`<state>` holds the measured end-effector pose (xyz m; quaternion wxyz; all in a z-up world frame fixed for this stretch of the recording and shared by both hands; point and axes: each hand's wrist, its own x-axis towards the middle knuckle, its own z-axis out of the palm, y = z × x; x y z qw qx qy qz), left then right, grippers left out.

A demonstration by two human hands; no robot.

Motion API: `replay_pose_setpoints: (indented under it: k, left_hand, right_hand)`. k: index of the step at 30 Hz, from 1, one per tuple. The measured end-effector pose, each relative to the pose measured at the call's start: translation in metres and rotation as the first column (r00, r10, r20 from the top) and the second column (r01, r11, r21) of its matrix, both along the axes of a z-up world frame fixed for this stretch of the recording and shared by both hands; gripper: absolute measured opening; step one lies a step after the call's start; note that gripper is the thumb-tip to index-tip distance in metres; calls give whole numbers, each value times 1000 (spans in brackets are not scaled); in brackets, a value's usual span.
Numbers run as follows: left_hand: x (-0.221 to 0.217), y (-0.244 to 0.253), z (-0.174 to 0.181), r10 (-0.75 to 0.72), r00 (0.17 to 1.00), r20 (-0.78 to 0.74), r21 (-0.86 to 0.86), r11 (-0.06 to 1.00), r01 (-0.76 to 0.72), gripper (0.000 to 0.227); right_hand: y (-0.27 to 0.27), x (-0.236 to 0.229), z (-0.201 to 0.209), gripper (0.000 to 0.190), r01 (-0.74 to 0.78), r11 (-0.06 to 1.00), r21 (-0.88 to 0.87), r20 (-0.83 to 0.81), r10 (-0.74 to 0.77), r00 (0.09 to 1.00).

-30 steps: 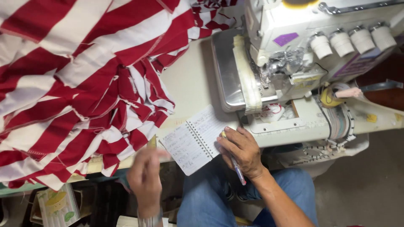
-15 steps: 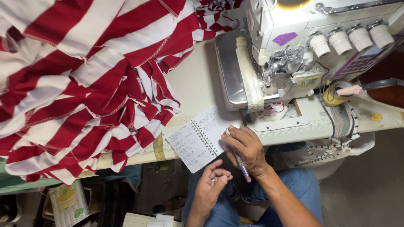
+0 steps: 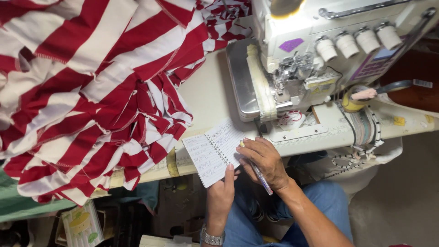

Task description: The person writes in a notebook with a pen while seated at a sewing table. They then pick up a small white fabric piece, fold it, and cut it with scissors.

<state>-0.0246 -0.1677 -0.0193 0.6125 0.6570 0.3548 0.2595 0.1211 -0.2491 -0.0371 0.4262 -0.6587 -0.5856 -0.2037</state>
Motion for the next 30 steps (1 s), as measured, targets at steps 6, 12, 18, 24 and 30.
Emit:
replay_pose_setpoints:
  k: [6, 12, 18, 24, 30]
  left_hand:
    - [9, 11, -10, 75, 997, 3, -288, 955, -71, 55]
    - [-3, 22, -21, 18, 999, 46, -149, 989, -11, 62]
    - [-17, 27, -12, 68, 993, 99, 147, 986, -82, 46]
    - [-73, 10, -65, 81, 837, 541, -341, 931, 131, 55]
    - [-170, -14, -144, 317, 929, 189, -860, 510, 1, 31]
  right_hand:
    - [-22, -8, 4, 36, -107, 990, 96, -260, 128, 957]
    - [-101, -56, -10, 27, 21, 997, 68, -335, 3, 942]
    - [-162, -73, -89, 40, 143, 942, -303, -893, -333, 303]
    - [-175, -64, -130, 26, 88, 983, -159, -966, -173, 191]
    - [-138, -63, -123, 44, -270, 908, -320, -947, -318, 52]
